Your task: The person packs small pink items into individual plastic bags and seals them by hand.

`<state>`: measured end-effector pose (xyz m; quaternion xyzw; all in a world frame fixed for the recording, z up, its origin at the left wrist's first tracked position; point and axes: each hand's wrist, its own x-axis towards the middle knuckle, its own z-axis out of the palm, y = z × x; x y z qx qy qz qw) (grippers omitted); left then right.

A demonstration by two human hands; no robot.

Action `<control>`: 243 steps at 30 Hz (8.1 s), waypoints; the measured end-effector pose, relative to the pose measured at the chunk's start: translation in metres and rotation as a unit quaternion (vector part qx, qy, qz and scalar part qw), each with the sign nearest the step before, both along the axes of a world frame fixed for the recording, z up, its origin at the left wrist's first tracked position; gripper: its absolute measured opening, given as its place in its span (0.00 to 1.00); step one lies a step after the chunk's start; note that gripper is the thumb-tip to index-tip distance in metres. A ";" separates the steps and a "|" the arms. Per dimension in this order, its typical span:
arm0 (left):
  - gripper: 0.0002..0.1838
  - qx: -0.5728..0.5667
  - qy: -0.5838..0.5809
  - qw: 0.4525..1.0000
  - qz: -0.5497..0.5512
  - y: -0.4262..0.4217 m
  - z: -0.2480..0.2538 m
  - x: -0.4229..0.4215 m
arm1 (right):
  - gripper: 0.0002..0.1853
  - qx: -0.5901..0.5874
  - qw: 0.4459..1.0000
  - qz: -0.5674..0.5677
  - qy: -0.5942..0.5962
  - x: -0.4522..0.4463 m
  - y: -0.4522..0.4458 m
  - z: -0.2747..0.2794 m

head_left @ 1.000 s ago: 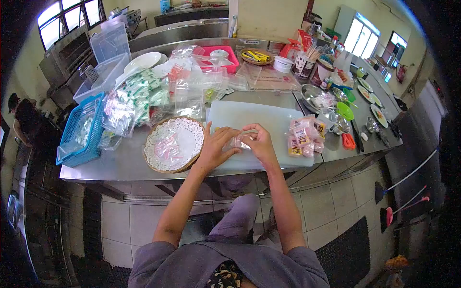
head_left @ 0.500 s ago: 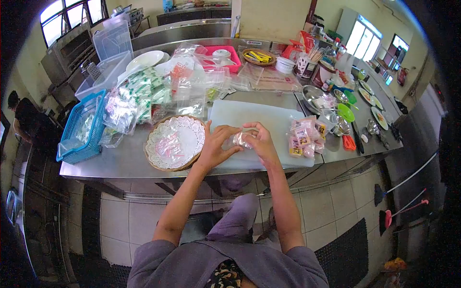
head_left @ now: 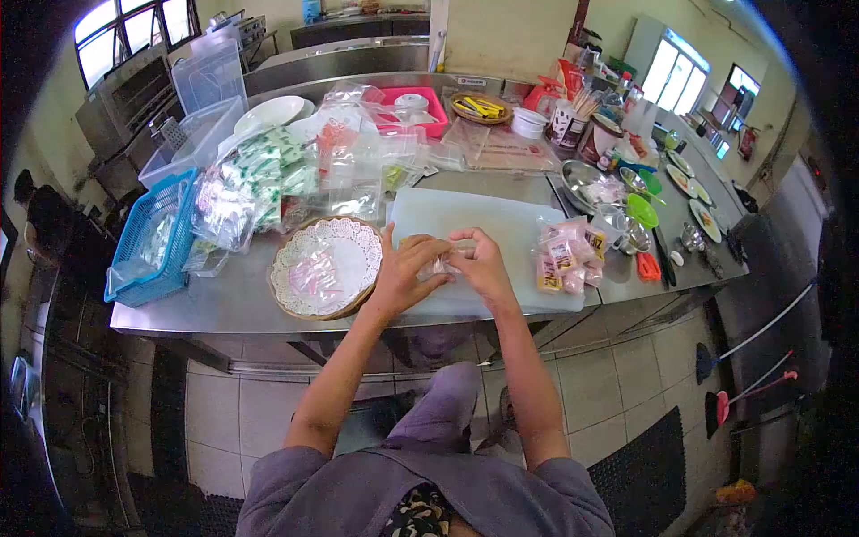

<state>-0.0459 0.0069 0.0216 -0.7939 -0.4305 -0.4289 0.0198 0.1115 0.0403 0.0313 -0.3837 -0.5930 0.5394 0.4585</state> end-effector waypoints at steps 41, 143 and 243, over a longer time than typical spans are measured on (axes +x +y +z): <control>0.28 -0.010 -0.065 0.997 0.029 0.005 -0.016 -0.005 | 0.12 0.047 0.998 -0.012 -0.038 -0.017 0.004 0.000; 0.11 -0.288 -0.457 0.841 -0.038 -0.017 0.021 -0.049 | 0.16 0.154 0.979 -0.135 0.004 -0.086 -0.023 0.014; 0.10 -0.108 -0.146 0.961 0.209 -0.023 -0.001 -0.095 | 0.06 0.076 0.989 -0.064 0.106 -0.078 -0.025 0.008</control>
